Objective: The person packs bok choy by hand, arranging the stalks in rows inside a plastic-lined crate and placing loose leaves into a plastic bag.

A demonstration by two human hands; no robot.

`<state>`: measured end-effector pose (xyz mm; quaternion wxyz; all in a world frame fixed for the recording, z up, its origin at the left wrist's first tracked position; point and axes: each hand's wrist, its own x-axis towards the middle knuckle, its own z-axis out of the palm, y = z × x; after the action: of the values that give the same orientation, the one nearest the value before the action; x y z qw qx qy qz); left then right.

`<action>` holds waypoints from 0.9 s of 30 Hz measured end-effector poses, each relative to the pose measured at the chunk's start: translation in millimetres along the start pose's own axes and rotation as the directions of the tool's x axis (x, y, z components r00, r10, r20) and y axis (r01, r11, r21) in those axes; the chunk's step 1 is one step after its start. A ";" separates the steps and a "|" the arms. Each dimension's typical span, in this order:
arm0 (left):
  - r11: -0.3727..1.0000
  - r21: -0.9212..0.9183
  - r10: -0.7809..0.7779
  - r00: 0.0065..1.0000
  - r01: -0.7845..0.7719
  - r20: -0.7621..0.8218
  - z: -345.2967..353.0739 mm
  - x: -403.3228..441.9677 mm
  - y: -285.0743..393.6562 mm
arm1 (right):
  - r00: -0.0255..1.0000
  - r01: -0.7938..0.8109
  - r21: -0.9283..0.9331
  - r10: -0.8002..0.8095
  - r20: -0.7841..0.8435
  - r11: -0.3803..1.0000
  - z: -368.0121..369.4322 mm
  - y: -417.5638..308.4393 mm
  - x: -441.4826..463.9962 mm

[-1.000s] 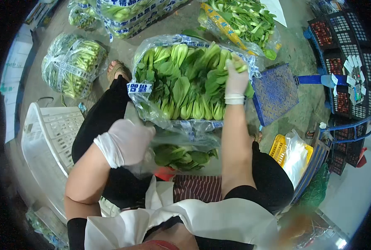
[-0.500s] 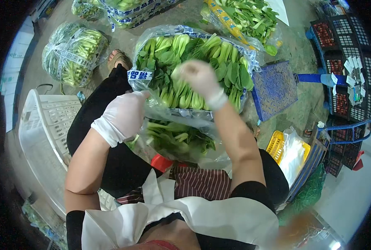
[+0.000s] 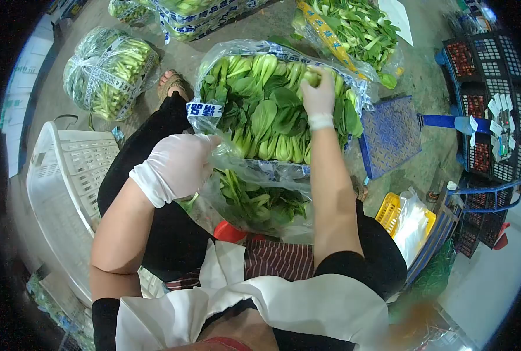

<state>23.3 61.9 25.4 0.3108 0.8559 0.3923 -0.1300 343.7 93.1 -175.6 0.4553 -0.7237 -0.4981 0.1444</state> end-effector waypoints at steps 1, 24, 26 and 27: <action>1.000 -0.014 0.006 1.000 -0.006 0.017 0.2 -0.7 -2.1 | 1.000 0.004 0.051 -0.003 -0.014 0.999 -16.1 -22.0 -13.4; 0.999 0.037 -0.035 0.999 0.034 0.030 0.0 7.9 -3.1 | 0.485 0.178 0.086 -0.164 0.859 0.980 -55.6 -101.7 -167.9; 0.999 -0.011 0.032 0.998 -0.031 0.047 -2.3 4.5 -3.0 | 0.498 0.166 0.076 -0.150 0.854 0.983 -58.9 -98.7 -164.1; 0.999 -0.012 0.032 0.998 -0.031 0.046 0.7 4.2 -5.9 | 0.506 0.151 0.071 -0.139 0.852 0.986 -59.2 -97.9 -163.8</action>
<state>21.6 66.9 20.4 0.3265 0.8570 0.3721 -0.1429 249.5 -68.3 -104.8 0.1585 -0.5183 -0.7166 0.4390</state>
